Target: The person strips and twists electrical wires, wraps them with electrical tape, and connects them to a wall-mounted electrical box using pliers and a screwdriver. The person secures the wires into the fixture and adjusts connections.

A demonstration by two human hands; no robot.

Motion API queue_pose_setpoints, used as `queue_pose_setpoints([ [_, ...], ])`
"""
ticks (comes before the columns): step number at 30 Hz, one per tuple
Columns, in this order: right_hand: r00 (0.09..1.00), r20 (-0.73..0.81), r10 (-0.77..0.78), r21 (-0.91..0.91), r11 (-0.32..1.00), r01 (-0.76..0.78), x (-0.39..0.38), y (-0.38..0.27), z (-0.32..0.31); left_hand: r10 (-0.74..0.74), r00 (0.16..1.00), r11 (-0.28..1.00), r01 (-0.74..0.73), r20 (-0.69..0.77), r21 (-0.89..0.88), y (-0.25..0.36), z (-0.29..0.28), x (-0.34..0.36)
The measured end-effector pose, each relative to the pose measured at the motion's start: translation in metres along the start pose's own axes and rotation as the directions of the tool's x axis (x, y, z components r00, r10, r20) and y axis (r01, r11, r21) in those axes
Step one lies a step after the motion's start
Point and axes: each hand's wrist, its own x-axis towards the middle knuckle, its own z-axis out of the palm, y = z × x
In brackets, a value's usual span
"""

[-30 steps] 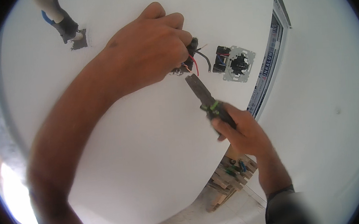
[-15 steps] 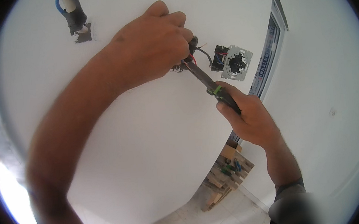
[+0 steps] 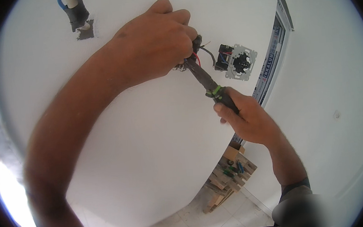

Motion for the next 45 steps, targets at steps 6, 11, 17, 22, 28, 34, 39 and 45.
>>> queue_pose_setpoints([
  [6,0.980,0.198,0.009,0.575,0.809,-0.124,0.004,0.019,0.021,0.038,0.998,0.999,-0.038,0.048,0.015,0.000,-0.001,0.001],
  [11,0.806,0.338,-0.487,0.908,-0.056,-0.415,0.023,0.049,0.072,0.055,0.993,0.998,-0.055,0.100,0.001,-0.006,-0.007,-0.005],
  [17,0.537,-0.416,-0.734,0.274,-0.664,-0.696,0.035,0.008,0.169,0.075,0.994,0.994,-0.068,0.081,-0.085,-0.007,-0.011,0.000],
  [22,0.606,-0.428,-0.670,0.351,-0.741,-0.572,0.030,0.002,0.174,0.087,0.991,0.981,-0.067,0.104,-0.183,-0.009,-0.014,0.003],
  [28,0.881,0.350,-0.318,0.932,0.213,-0.293,0.003,0.033,0.071,0.045,0.998,0.982,-0.035,0.050,-0.185,-0.008,-0.011,0.002],
  [34,0.998,0.057,-0.026,0.385,0.923,0.002,-0.007,0.029,0.025,0.051,0.997,0.987,-0.042,0.053,-0.154,-0.005,-0.008,0.004],
  [39,0.994,-0.069,-0.084,0.084,0.992,0.089,0.000,0.015,0.006,0.036,0.999,0.996,-0.034,0.029,-0.083,-0.003,-0.003,0.004],
  [45,0.992,-0.059,-0.112,-0.074,0.991,0.108,0.003,0.002,-0.001,0.036,0.999,0.998,-0.035,0.026,-0.056,-0.003,-0.001,0.004],
])
